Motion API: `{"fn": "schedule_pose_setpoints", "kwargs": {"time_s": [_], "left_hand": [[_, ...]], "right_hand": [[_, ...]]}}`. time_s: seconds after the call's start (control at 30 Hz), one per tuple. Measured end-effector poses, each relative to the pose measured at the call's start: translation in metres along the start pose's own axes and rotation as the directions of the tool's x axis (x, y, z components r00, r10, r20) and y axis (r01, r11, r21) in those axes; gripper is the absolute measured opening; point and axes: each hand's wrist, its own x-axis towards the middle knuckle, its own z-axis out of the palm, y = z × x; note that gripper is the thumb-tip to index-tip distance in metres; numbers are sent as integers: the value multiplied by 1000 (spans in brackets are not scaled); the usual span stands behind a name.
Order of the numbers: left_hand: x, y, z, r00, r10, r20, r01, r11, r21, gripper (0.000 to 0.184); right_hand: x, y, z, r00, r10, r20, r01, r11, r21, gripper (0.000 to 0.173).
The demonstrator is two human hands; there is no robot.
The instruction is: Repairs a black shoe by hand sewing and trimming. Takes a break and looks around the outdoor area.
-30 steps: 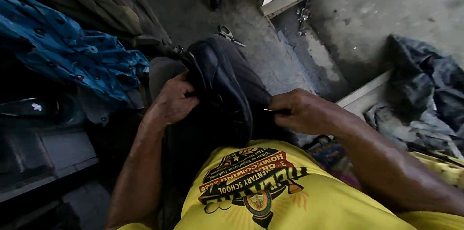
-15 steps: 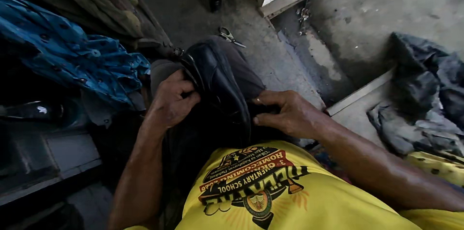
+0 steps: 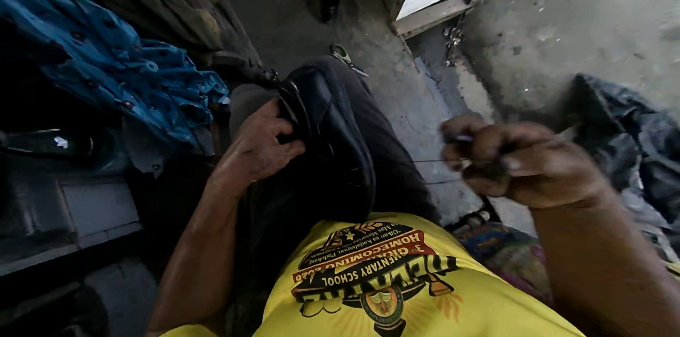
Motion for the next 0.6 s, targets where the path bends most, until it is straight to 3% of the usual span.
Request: {"fn": "schedule_pose_setpoints", "kwargs": {"time_s": [0.07,0.1,0.13,0.17,0.2,0.23,0.37,0.43,0.5,0.57,0.6], "left_hand": [[0,3,0,1000,-1,8,1,1000,30,21],[0,4,1,1000,-5,5,5,999,37,22],[1,5,2,1000,-13,-2,13,999,40,22],[2,5,3,1000,-19,-8,19,999,45,21],[2,5,3,1000,-22,-11,23,999,47,21],[4,6,4,1000,-17,-16,18,999,51,20],[7,9,11,1000,-11,-9,12,992,123,19],[7,11,2,995,-97,-34,102,964,247,21],[7,0,-21,961,-228,-156,269,899,345,33],[3,-19,-44,890,-331,-312,424,853,303,51],[0,-25,-50,863,-342,-372,441,869,224,50]], "right_hand": [[-14,-11,-22,990,-32,-138,17,994,-112,19],[-18,-13,-30,959,-37,-281,-39,965,-261,18],[-17,-12,-33,900,-62,-431,-165,868,-469,12],[-11,-10,-31,856,-93,-508,-305,703,-642,8],[-3,-7,-24,852,-96,-515,-368,592,-717,14],[6,-1,-12,867,-104,-487,-357,551,-754,22],[50,20,59,958,-54,-281,-176,666,-725,57],[67,30,75,972,13,-235,-182,675,-715,50],[73,34,76,971,82,-226,-221,677,-702,39],[74,34,74,972,112,-208,-227,695,-682,39],[74,34,74,974,111,-195,-216,708,-673,40]]}}
